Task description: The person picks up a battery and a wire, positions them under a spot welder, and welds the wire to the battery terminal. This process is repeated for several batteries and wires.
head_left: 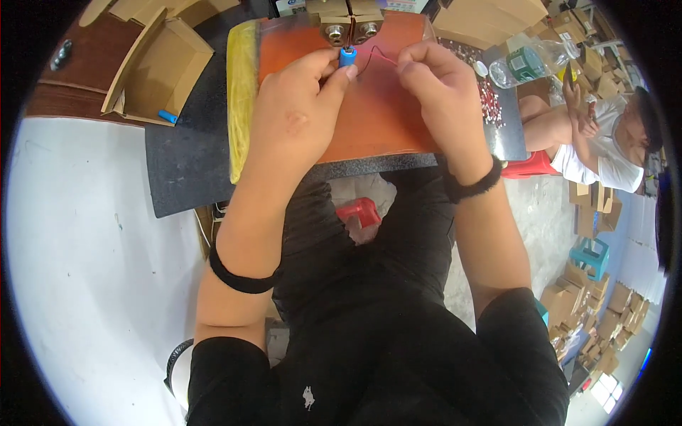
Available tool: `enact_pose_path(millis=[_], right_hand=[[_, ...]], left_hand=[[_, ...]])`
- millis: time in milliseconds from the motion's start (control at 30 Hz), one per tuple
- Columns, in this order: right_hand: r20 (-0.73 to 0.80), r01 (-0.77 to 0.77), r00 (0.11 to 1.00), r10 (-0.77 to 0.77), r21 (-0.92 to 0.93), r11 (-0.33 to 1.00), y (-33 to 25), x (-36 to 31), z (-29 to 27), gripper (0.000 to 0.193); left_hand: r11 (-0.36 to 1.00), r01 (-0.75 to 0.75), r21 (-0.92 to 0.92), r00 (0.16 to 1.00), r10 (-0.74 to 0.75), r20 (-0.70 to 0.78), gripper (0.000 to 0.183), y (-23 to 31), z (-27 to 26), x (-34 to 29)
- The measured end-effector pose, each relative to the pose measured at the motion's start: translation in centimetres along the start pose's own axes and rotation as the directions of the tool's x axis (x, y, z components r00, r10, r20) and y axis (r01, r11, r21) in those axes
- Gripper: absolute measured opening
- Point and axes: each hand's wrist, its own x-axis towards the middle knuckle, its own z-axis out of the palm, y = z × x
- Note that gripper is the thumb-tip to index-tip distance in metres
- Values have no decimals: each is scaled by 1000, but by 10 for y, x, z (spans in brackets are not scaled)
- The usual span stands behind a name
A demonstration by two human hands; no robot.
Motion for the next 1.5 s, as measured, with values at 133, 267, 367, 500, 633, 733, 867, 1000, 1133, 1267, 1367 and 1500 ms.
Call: enact_pose_path(millis=[133, 267, 367, 500, 633, 733, 867, 1000, 1133, 1267, 1367, 1500], right_hand=[[15, -25, 1000, 24, 51, 998, -7, 0, 1, 11], [-13, -48, 999, 51, 142, 989, -19, -14, -18, 12], [0, 16, 1000, -16, 46, 999, -30, -41, -59, 11], [-132, -31, 991, 14, -123, 992, -32, -107, -128, 4], [-238, -298, 943, 233, -288, 910, 30, -152, -166, 8], [-339, -411, 901, 271, -468, 782, 113, -166, -179, 12], [-401, -390, 902, 161, -596, 702, 142, -180, -180, 14], [-396, -266, 918, -13, -638, 723, 99, -149, -165, 22], [-159, 89, 947, -280, -706, 702, 88, -95, -119, 25], [-33, 129, 976, -214, -704, 698, 91, -59, -80, 26], [14, 156, 973, -231, -777, 610, 104, -50, -72, 21], [14, 162, 972, -234, -759, 631, 111, -48, -74, 17]], left_hand=[[996, -30, -90, 999, 27, -26, 28, -2, 0, -2], [956, -293, -13, 951, 292, 99, 28, 1, -8, -12], [888, -428, 170, 901, 434, -4, 24, -17, -42, -14], [429, -209, 879, 955, 283, 89, 14, -61, -134, 17], [-70, -319, 945, 946, -83, 313, 14, -114, -157, 42], [-171, -337, 926, 928, -228, 296, 14, -157, -161, 52], [-247, -357, 901, 921, -255, 295, 14, -168, -160, 50], [-31, -325, 945, 940, -116, 320, 15, -119, -146, 38], [74, -289, 954, 944, -145, 297, 17, -113, -139, 35], [159, -345, 925, 922, -126, 365, 16, -118, -131, 34], [224, -315, 922, 922, -157, 353, 16, -108, -128, 29], [302, -304, 904, 944, -30, 328, 16, -87, -133, 18]])
